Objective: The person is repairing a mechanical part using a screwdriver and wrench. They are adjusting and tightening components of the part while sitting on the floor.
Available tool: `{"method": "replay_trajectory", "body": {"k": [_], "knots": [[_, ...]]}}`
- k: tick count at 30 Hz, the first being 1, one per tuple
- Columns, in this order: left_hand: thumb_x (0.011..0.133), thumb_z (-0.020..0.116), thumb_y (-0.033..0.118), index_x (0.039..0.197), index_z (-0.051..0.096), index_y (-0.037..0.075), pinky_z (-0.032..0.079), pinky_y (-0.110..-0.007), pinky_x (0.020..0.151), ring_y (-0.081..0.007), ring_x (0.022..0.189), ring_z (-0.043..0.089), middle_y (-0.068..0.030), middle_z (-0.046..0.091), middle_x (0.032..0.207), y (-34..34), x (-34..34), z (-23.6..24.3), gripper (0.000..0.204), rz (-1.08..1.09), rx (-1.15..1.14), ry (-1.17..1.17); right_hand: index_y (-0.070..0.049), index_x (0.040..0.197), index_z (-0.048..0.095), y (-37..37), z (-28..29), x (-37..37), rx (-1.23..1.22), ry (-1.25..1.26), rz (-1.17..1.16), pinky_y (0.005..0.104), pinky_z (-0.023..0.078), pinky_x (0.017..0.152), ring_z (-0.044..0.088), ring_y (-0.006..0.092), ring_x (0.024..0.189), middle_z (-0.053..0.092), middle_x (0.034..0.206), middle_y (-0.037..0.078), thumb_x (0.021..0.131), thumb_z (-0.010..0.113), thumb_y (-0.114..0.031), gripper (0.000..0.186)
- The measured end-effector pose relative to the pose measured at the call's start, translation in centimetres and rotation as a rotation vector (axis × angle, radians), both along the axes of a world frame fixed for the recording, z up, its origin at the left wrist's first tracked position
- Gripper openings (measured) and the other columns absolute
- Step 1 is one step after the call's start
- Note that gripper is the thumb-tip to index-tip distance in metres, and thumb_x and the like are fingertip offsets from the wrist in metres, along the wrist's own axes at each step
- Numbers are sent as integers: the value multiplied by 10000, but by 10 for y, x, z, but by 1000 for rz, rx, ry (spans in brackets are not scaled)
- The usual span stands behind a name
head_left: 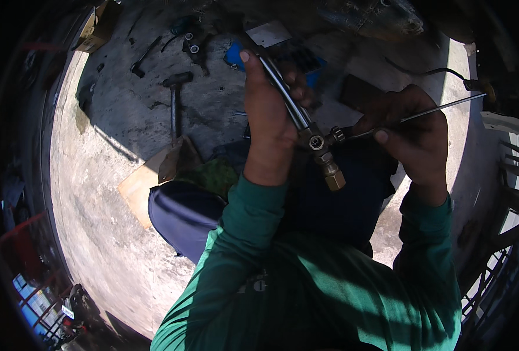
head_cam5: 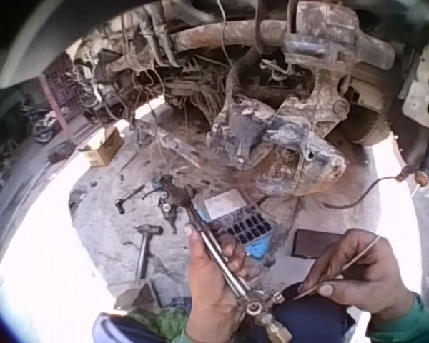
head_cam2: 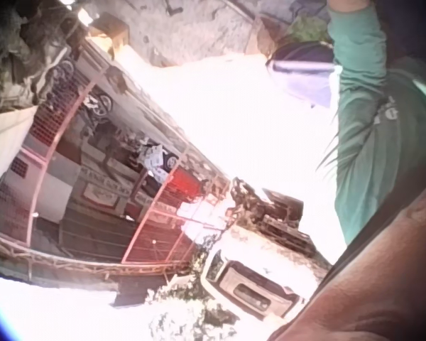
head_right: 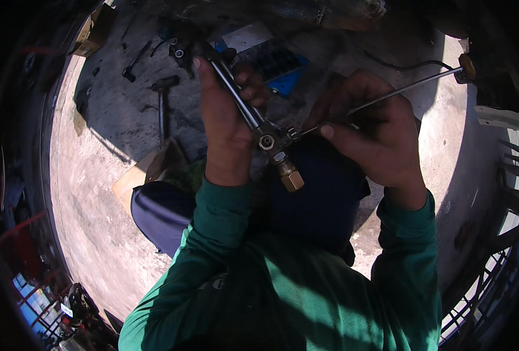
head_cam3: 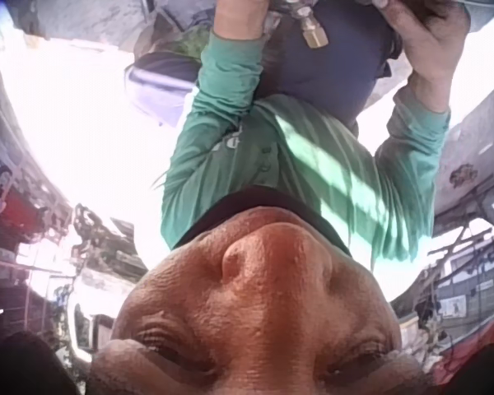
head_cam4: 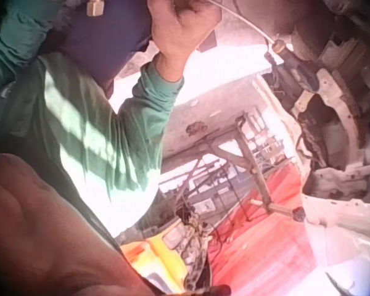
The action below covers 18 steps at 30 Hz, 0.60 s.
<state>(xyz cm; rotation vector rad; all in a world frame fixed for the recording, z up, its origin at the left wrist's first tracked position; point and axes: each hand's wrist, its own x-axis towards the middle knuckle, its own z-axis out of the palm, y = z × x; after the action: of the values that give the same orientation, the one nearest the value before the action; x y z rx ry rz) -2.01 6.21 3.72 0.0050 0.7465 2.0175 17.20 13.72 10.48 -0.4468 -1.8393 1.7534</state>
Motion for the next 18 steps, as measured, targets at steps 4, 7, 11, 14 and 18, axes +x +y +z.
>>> {"method": "replay_trajectory", "body": {"k": [4,7,11,14,18], "knots": [[1029,401,656,1184,494,71,369,-292,475,-136,527,448,-20,481,691,-10,-14,14,612,89,57,24,-25,951,509,4,-4,20,-23,-19,-143,359,583,785,698,231,844,673,895,161,796,693,50,252],[1028,452,617,1149,601,135,399,-259,500,-121,587,458,-25,484,751,-33,-13,42,519,56,217,51,-27,952,513,13,-14,40,-16,-34,-236,371,593,781,704,242,831,678,900,167,801,705,28,250],[1059,429,543,1337,517,55,467,-299,513,-144,633,511,-64,506,873,-68,-11,80,569,-57,703,145,-11,959,539,25,-24,53,5,-66,-251,359,580,752,699,233,785,684,932,162,821,719,-6,227],[1079,429,466,1385,411,15,560,-351,529,-179,674,599,-95,533,939,-81,-7,96,546,-69,821,256,-6,950,551,29,-32,59,73,-149,-303,339,560,733,686,209,773,681,929,148,832,683,11,178],[1076,448,453,1341,433,5,553,-327,497,-159,643,591,-99,533,925,-86,-14,96,521,-9,761,314,18,900,592,46,-74,72,123,-475,-327,308,530,698,660,184,753,677,907,124,800,608,44,105]]}}
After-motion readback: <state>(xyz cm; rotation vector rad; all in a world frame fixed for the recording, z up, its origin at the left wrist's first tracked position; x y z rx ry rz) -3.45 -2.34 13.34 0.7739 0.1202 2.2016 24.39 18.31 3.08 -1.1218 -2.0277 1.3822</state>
